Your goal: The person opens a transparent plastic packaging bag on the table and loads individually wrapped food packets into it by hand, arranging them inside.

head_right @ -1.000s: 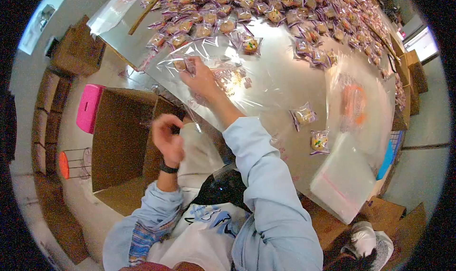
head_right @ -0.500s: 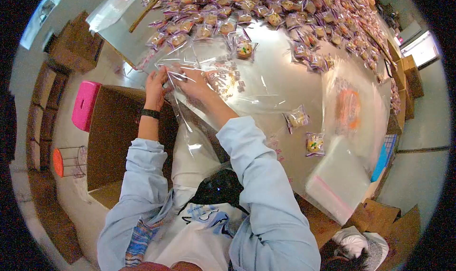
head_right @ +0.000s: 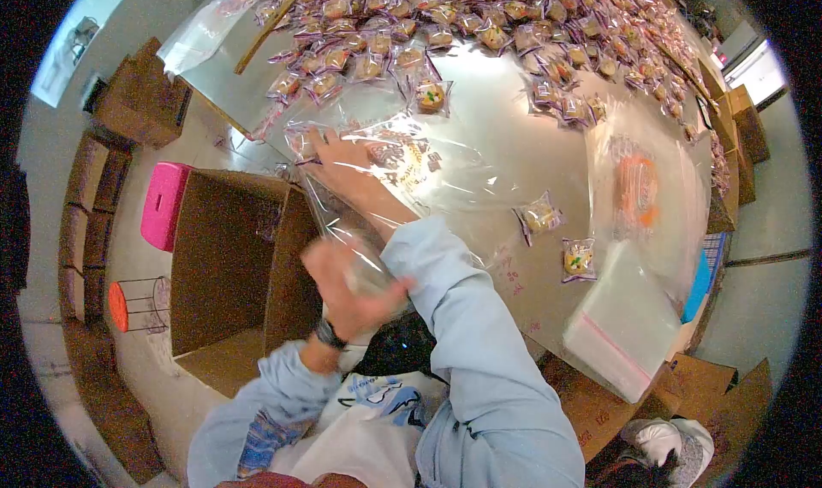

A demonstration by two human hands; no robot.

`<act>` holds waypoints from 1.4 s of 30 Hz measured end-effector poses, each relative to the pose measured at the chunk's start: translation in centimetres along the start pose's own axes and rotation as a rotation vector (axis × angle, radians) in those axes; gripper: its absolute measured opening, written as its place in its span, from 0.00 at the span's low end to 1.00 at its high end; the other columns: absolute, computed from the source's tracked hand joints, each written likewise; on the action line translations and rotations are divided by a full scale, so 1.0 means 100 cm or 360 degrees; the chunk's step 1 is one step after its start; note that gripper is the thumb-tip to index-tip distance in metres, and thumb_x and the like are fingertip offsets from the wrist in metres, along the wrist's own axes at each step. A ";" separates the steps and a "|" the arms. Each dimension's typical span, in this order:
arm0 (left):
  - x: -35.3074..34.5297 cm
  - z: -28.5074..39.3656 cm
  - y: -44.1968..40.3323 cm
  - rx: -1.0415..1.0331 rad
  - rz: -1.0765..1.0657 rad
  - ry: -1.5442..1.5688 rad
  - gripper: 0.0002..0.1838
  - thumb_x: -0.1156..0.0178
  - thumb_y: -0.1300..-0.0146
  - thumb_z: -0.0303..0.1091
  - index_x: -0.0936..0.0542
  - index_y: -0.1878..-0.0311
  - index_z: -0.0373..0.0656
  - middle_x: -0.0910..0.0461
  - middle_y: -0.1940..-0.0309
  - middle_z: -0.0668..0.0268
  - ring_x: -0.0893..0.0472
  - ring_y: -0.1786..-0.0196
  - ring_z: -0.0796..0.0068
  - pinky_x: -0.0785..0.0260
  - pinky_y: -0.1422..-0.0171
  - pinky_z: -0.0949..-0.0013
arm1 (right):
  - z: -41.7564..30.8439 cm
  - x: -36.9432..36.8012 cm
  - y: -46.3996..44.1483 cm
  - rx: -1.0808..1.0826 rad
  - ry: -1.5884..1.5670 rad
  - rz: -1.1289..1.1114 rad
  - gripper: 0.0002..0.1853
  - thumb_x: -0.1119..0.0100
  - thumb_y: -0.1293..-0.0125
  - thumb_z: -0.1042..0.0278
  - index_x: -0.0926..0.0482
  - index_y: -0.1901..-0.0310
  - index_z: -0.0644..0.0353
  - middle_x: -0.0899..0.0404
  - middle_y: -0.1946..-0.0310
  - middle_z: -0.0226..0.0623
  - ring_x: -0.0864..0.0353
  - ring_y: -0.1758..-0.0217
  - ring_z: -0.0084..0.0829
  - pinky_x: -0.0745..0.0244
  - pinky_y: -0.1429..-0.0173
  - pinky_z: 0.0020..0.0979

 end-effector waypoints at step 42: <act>-0.047 -0.007 0.013 0.0152 -0.0036 0.0096 0.10 0.32 0.45 0.25 0.16 0.58 0.44 0.21 0.70 0.65 0.19 0.67 0.63 0.27 0.65 0.62 | 0.005 0.029 0.050 0.0889 0.0125 -0.0188 0.46 0.30 0.43 0.43 0.36 0.24 0.51 0.39 0.22 0.43 0.37 0.23 0.54 0.41 0.21 0.50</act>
Point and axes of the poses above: each hand's wrist, its own y-axis away from the middle knuckle, its own x-axis out of the back of the hand, z = x × y, the point moved 10 cm from there along -y, towards the middle knuckle
